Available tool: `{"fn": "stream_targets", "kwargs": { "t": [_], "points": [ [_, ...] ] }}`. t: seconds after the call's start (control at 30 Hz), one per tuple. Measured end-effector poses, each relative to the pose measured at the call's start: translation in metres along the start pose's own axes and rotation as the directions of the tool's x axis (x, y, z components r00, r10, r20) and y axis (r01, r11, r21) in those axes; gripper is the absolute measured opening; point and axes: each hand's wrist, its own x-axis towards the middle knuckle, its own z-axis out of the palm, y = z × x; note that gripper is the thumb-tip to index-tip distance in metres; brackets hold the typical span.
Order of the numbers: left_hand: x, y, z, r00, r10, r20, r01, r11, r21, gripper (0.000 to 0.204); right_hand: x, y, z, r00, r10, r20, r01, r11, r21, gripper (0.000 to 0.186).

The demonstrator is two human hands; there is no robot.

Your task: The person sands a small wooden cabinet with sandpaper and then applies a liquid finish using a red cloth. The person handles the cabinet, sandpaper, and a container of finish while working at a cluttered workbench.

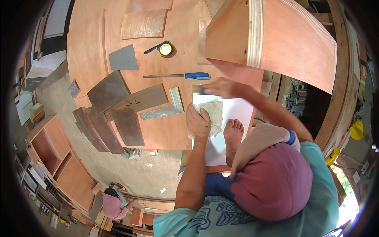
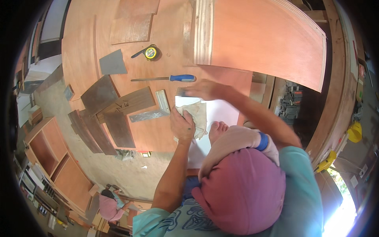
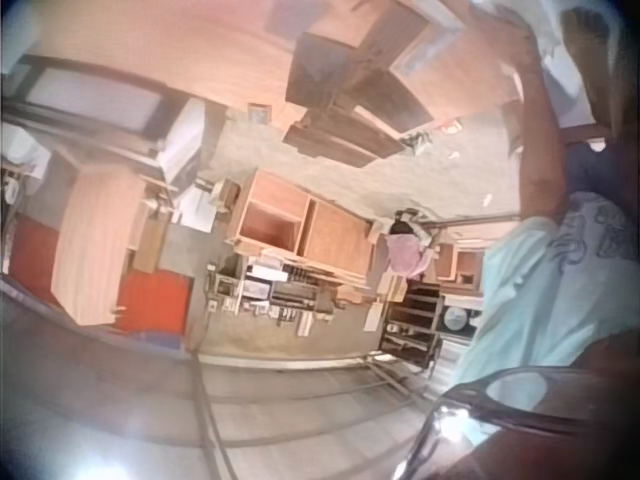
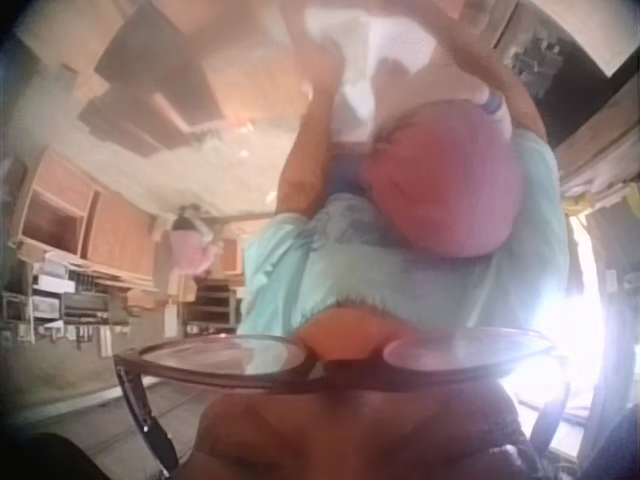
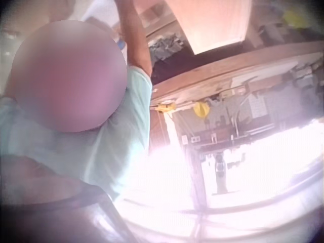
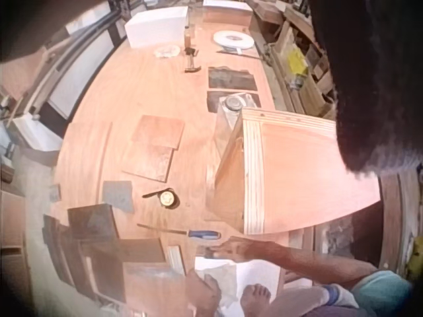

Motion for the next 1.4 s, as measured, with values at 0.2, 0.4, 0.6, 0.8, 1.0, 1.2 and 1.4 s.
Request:
{"fn": "stream_targets", "kwargs": {
  "t": [0.2,0.4,0.6,0.8,1.0,1.2,1.4],
  "points": [
    [0.0,0.002,0.005,0.999,0.015,-0.052,-0.015,1.0,0.002,0.051,-0.058,0.016,-0.03,0.987,0.15,0.064,-0.149,0.989,-0.014,0.049],
    [0.004,0.001,0.0,1.0,-0.016,-0.003,0.016,0.999,0.033,0.052,0.075,-0.075,0.012,0.989,0.037,0.143,-0.037,0.999,-0.003,0.041],
    [0.001,-0.001,0.001,0.999,0.005,-0.032,-0.005,1.0,0.002,0.051,-0.096,0.044,-0.032,0.961,0.269,0.065,-0.248,0.94,-0.233,0.034],
    [-0.001,-0.002,0.006,0.998,0.004,-0.06,-0.001,0.998,0.056,0.05,-0.228,0.037,-0.104,0.859,0.509,-0.06,-0.501,0.811,-0.303,0.046],
    [-0.002,0.004,0.006,0.998,-0.011,-0.064,0.012,0.999,0.029,0.052,-0.181,0.025,-0.089,0.915,0.392,-0.097,-0.404,0.883,-0.24,0.045],
    [0.001,0.003,0.003,0.999,0.006,-0.051,-0.004,0.999,0.039,0.051,-0.055,0.008,-0.017,0.999,-0.022,-0.05,0.014,0.987,-0.161,0.05],
    [0.004,0.007,-0.006,1.0,0.017,0.024,-0.017,1.0,0.003,0.05,0.05,-0.042,0.013,0.996,0.021,0.083,-0.027,0.997,0.066,0.053]
  ]
}}
